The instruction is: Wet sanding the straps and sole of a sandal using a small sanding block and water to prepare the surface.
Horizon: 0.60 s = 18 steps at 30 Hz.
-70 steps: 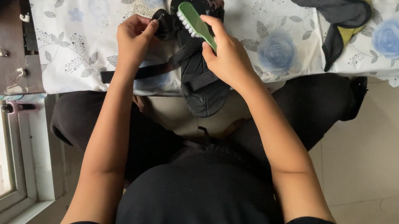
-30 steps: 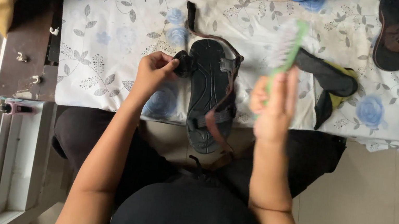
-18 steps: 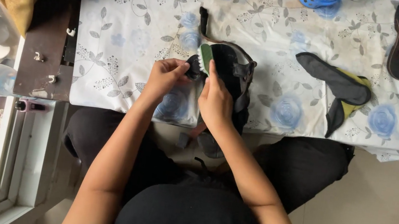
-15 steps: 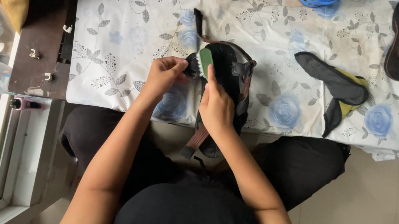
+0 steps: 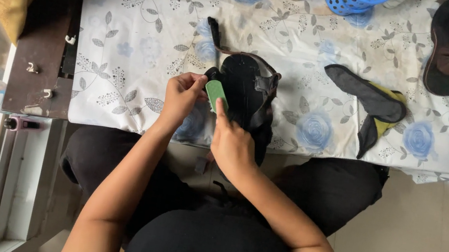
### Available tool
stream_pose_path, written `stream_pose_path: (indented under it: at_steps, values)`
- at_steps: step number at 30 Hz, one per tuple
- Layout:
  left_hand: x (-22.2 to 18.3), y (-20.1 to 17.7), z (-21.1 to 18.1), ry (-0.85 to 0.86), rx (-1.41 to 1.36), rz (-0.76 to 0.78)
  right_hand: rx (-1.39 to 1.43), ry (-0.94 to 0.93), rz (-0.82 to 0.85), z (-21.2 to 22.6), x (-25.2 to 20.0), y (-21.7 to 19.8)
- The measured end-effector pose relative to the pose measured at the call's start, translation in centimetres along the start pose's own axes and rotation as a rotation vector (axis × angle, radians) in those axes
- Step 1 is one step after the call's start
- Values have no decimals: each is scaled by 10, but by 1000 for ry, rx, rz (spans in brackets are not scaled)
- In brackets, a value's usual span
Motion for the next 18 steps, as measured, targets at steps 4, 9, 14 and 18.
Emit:
stream_pose_path:
  at_steps: [4,9,14,18]
  values:
    - [-9,8,-4,8,-30,6,-51,53,13,0,38,17]
    - [-5,2,0,19,5,-50,-94,22,94,13,21,5]
    - [-10,10,-7,35,-2,-46,-179,53,103,13,27,12]
    - [-8,7,-4,78,21,-34,-95,28,29,6,63,33]
Point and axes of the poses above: each hand's wrist, its own x-axis towards the middle knuckle, its own y-axis out of the palm, z = x × y, the point moved 1 cm from there along x, towards the middle knuckle, and after that the axes turned 13 degrees about -x, right-handed, at the moved point
